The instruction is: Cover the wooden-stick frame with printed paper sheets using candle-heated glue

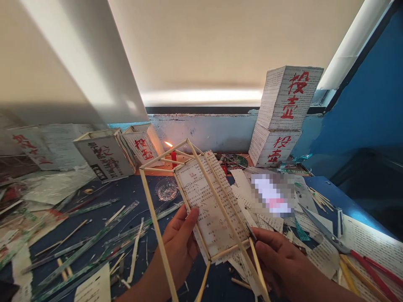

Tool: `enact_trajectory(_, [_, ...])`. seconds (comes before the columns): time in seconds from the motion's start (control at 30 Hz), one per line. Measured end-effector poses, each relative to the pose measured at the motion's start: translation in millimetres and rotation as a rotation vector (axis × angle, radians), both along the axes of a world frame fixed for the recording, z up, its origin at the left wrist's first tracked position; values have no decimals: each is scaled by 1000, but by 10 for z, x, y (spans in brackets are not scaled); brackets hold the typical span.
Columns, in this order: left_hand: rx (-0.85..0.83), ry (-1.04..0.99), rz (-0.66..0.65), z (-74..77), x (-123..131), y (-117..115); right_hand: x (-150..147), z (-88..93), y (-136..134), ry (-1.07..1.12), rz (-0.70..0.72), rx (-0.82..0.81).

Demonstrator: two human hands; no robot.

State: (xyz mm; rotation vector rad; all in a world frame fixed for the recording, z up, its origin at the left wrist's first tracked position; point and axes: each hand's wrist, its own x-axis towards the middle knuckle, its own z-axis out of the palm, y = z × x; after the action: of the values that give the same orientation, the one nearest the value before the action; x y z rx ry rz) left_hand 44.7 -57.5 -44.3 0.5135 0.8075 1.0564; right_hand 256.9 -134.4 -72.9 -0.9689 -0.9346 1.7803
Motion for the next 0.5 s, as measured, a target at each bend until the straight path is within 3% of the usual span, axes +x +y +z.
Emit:
enact_trajectory(0.37, [-81, 68, 58, 30, -18, 11, -36, 6, -6, 83, -2, 17])
enact_trajectory(0.5, [-51, 59, 19, 48, -8, -3, -20, -60, -23, 73, -5, 9])
